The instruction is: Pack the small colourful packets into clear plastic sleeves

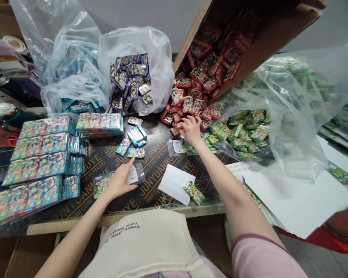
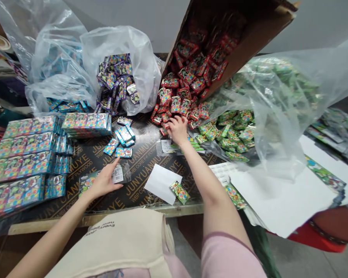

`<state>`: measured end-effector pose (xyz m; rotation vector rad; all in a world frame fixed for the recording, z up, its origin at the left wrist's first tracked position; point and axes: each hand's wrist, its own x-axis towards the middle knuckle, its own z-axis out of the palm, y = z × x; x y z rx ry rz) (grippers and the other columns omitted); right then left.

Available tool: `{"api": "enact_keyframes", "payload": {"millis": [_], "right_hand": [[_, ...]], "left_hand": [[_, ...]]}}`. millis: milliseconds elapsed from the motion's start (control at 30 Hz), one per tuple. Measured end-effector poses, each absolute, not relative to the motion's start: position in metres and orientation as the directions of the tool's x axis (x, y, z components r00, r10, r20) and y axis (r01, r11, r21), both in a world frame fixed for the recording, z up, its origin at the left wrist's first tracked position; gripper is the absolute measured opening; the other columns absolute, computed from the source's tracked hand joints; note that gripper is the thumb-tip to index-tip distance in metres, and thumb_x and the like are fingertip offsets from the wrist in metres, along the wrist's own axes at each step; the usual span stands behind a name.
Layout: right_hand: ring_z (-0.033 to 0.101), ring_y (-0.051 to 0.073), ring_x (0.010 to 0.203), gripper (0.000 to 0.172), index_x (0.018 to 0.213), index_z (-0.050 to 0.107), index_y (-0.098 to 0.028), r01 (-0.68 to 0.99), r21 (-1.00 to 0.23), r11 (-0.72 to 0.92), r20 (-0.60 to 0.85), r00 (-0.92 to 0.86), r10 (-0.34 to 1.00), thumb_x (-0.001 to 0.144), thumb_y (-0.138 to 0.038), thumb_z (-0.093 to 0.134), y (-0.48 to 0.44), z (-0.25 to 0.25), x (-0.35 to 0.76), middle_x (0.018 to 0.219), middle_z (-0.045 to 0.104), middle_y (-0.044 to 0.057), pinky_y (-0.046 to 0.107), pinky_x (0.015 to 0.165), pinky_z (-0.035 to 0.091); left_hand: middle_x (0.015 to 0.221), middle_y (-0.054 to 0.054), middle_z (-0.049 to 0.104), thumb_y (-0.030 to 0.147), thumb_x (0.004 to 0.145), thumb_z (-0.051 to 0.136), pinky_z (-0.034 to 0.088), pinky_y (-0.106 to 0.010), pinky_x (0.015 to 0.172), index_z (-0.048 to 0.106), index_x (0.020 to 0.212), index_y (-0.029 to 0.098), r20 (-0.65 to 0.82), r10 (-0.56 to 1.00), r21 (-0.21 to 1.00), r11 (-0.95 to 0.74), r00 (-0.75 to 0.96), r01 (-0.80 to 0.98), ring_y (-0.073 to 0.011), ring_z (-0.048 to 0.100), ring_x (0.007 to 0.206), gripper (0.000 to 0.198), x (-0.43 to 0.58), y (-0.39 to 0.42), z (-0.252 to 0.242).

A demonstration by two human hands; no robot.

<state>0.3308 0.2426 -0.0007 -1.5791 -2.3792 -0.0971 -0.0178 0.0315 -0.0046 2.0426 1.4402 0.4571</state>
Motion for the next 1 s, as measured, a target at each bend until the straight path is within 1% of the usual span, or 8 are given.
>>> {"api": "enact_keyframes", "payload": {"millis": [167, 267, 367, 467, 633, 733, 867, 1000], "right_hand": [[0.054, 0.026, 0.105, 0.03, 0.115, 0.067, -0.03, 0.739, -0.324, 0.59, 0.396, -0.46, 0.795, 0.091, -0.025, 0.049, 0.152, -0.01, 0.284, 0.117, 0.063, 0.008, 0.048, 0.092, 0.043], [0.059, 0.024, 0.097, 0.034, 0.119, 0.065, -0.032, 0.59, -0.411, 0.695, 0.448, -0.533, 0.718, 0.092, -0.021, 0.048, 0.098, -0.013, 0.253, 0.112, 0.065, 0.008, 0.044, 0.084, 0.049], [0.059, 0.025, 0.107, 0.039, 0.128, 0.058, -0.033, 0.457, -0.478, 0.75, 0.425, -0.627, 0.653, 0.091, -0.025, 0.052, 0.067, -0.005, 0.228, 0.124, 0.06, 0.01, 0.044, 0.087, 0.05], [0.04, 0.034, 0.133, 0.072, 0.144, 0.037, -0.029, 0.354, -0.584, 0.731, 0.354, -0.699, 0.621, 0.08, -0.044, 0.066, 0.06, 0.012, 0.216, 0.148, 0.038, 0.014, 0.053, 0.102, 0.041], [0.043, 0.03, 0.131, 0.085, 0.147, 0.028, -0.028, 0.251, -0.713, 0.654, 0.323, -0.71, 0.625, 0.074, -0.039, 0.069, 0.064, 0.029, 0.214, 0.139, 0.049, 0.012, 0.049, 0.106, 0.035], [0.052, 0.031, 0.117, 0.077, 0.137, 0.043, -0.028, 0.393, -0.676, 0.623, 0.313, -0.612, 0.726, 0.067, -0.039, 0.071, 0.064, 0.023, 0.217, 0.121, 0.057, 0.01, 0.049, 0.101, 0.036], [0.056, 0.03, 0.109, 0.069, 0.129, 0.049, -0.025, 0.562, -0.571, 0.599, 0.3, -0.536, 0.789, 0.067, -0.046, 0.073, 0.067, 0.004, 0.219, 0.114, 0.061, 0.009, 0.051, 0.103, 0.028], [0.054, 0.03, 0.115, 0.069, 0.131, 0.048, -0.026, 0.574, -0.567, 0.591, 0.266, -0.551, 0.791, 0.071, -0.048, 0.072, 0.07, -0.009, 0.217, 0.122, 0.061, 0.01, 0.052, 0.106, 0.022]], "left_hand": [[0.124, -0.013, 0.058, 0.038, 0.055, 0.085, 0.033, -0.053, 0.106, 0.042, 0.141, 0.02, -0.071, 0.972, 0.762, -0.094, 0.226, 0.641, -0.0337, 0.05, 0.119, 0.099, -0.008, 0.036, 0.003], [0.115, -0.013, 0.064, 0.047, 0.065, 0.078, 0.041, -0.048, 0.1, 0.053, 0.132, 0.016, -0.202, 0.979, 0.954, 0.188, 0.037, 0.234, -0.0288, 0.059, 0.109, 0.078, 0.011, 0.045, 0.012], [0.098, -0.01, 0.07, 0.042, 0.067, 0.077, 0.052, -0.035, 0.078, 0.059, 0.12, 0.013, -0.419, 0.907, 0.874, 0.417, 0.05, -0.25, -0.0201, 0.067, 0.082, 0.063, 0.023, 0.054, 0.021], [0.084, -0.005, 0.072, 0.028, 0.056, 0.085, 0.051, -0.029, 0.07, 0.053, 0.125, 0.014, -0.45, 0.883, 0.806, 0.465, 0.131, -0.365, -0.0151, 0.066, 0.067, 0.077, 0.022, 0.056, 0.029], [0.076, -0.001, 0.069, 0.033, 0.065, 0.08, 0.049, -0.029, 0.07, 0.032, 0.143, 0.018, -0.395, 0.881, 0.875, 0.447, 0.26, -0.186, -0.014, 0.064, 0.064, 0.092, 0.007, 0.045, 0.033], [0.108, -0.01, 0.067, 0.044, 0.07, 0.075, 0.047, -0.041, 0.089, 0.029, 0.146, 0.022, -0.244, 0.942, 0.96, 0.203, 0.229, 0.191, -0.0239, 0.064, 0.097, 0.091, -0.008, 0.036, 0.025], [0.133, -0.014, 0.051, 0.038, 0.052, 0.086, 0.023, -0.056, 0.109, 0.032, 0.146, 0.024, -0.114, 0.945, 0.595, -0.182, 0.307, 0.783, -0.0355, 0.044, 0.125, 0.109, -0.028, 0.026, 0.007], [0.127, -0.012, 0.052, 0.03, 0.061, 0.081, 0.034, -0.049, 0.102, 0.011, 0.152, 0.023, -0.09, 0.941, 0.51, -0.239, 0.327, 0.826, -0.0314, 0.048, 0.116, 0.115, -0.033, 0.023, 0.001]]}}
